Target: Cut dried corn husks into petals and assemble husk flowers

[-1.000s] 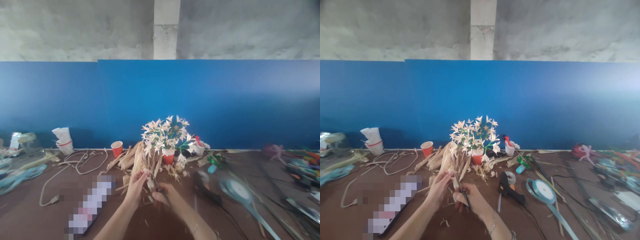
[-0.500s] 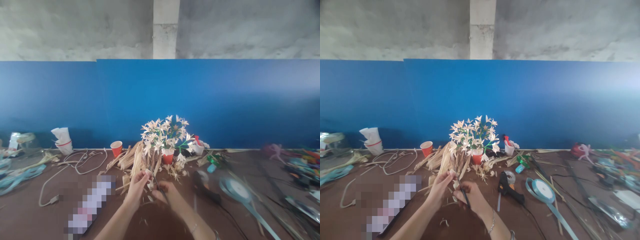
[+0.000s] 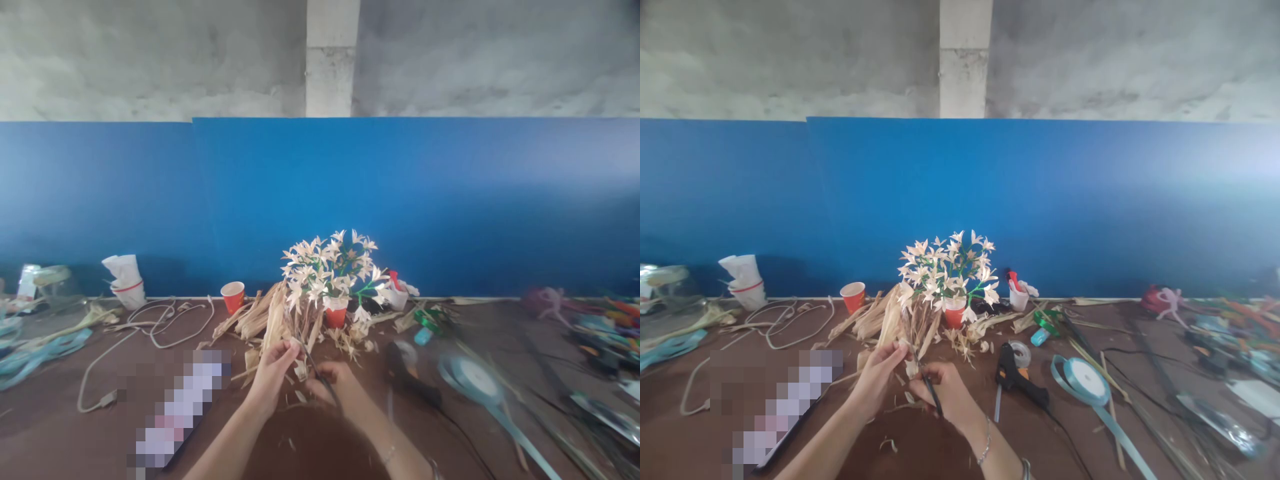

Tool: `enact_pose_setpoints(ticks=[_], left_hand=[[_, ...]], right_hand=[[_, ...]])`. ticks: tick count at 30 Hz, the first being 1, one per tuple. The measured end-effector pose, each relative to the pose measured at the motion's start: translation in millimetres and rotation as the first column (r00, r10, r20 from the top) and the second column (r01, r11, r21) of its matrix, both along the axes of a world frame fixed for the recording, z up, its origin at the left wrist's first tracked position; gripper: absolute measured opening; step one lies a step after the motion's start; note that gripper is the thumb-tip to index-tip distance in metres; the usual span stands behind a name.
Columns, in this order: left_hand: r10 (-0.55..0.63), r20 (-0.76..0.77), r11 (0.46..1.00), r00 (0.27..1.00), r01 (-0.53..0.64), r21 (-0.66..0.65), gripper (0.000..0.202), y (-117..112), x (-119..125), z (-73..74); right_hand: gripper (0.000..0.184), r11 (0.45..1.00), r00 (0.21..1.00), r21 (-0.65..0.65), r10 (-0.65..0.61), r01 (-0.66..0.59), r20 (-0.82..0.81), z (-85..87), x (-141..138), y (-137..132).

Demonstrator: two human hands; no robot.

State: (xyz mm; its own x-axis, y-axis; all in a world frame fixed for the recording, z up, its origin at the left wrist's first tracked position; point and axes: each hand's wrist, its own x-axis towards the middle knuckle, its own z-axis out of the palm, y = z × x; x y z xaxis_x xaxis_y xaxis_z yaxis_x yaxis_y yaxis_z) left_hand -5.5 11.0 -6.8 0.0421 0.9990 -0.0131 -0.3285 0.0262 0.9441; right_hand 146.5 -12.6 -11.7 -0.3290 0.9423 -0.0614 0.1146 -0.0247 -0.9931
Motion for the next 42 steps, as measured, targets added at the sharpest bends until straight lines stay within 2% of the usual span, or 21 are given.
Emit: enact_pose_setpoints(ticks=[6,11,16,29,37,42], left_hand=[[-0.047,0.022,0.999,0.999,0.047,0.006,0.026,1.0,-3.9,0.5],[-0.034,0.065,0.999,0.997,0.035,-0.016,0.025,2.4,-5.3,-1.8],[-0.041,0.071,0.999,0.997,0.042,-0.008,0.024,5.0,-7.6,-3.6],[-0.108,0.044,0.992,0.993,0.111,-0.059,0.024,1.8,-12.9,9.8],[-0.159,0.010,0.983,0.987,0.159,-0.095,0.025,4.5,-19.4,9.4],[-0.201,0.001,0.973,0.980,0.199,-0.116,0.025,6.5,-23.1,7.4]], right_hand=[[0.029,1.000,1.000,0.004,0.015,-0.015,0.025,2.6,2.4,-0.7],[0.031,0.999,0.999,0.049,0.019,-0.021,0.045,-5.7,4.6,2.8],[0.032,0.999,0.997,0.027,0.020,-0.023,0.077,-10.0,6.7,5.3],[0.025,0.995,0.978,0.044,0.074,-0.084,0.193,18.1,10.9,-4.6],[0.026,0.991,0.977,-0.021,0.133,-0.132,0.169,9.6,17.3,-1.3],[0.027,0.991,0.973,-0.001,0.131,-0.133,0.190,19.1,17.0,-4.0]])
